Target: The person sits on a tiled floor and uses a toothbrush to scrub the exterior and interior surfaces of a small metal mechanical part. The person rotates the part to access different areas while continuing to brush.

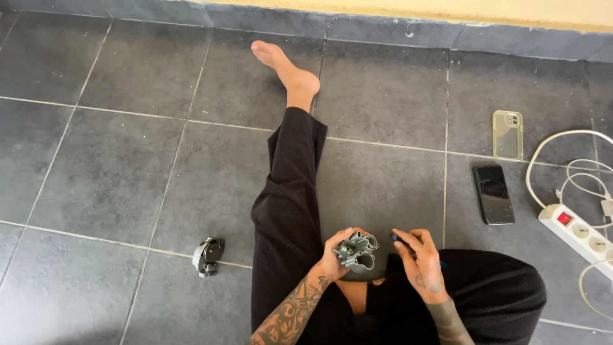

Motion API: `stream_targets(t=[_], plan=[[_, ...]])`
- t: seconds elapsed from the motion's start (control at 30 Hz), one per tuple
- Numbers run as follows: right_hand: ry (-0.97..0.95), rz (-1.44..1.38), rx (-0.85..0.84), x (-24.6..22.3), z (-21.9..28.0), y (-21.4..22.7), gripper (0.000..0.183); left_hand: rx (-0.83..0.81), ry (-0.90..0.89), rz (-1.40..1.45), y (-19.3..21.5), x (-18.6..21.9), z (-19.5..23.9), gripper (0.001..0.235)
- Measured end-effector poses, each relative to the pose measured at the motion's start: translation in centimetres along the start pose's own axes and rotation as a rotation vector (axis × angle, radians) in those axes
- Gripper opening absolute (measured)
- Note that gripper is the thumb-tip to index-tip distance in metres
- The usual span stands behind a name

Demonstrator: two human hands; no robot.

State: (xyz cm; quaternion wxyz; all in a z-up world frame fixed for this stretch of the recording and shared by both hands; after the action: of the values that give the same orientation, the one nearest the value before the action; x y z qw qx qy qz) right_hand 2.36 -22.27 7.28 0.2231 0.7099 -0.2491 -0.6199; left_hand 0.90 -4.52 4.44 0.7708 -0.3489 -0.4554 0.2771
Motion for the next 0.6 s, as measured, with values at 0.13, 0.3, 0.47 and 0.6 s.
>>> stream_targets(t=[0.13,0.3,0.47,0.6], plan=[[0.241,-0.077,-0.093,-5.1,0.8,-1.2,0.027,0.105,-0.031,0.119,3.0,-1.6,-1.9,0.037],[0.281,0.079,0.065,-0.9,-2.9,-0.1,0.019,0.159,-0.004,0.129,7.2,-2.8,-4.5,0.04],[0.402,0.033,-0.031,-5.2,-0.6,-1.9,0.019,0.181,-0.13,-0.03,5.8,-1.5,-3.2,0.046],[0.349,0.033,0.015,-2.3,-2.6,-0.6,0.017,0.172,-0.208,-0.127,3.2,0.4,-1.8,0.05]])
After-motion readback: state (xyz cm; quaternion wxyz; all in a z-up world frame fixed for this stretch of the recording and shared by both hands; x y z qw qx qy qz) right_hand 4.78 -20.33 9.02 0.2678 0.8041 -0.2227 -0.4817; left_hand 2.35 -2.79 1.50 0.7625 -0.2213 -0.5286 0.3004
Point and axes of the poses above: each hand's wrist, its own z-axis away from the middle knuckle, its own y-axis out of the back of the hand, x = y × z, the point moved 10 cm from there along -z, towards the middle knuckle, and after that the axes turned 8 degrees about x, right-handed, at the moved point
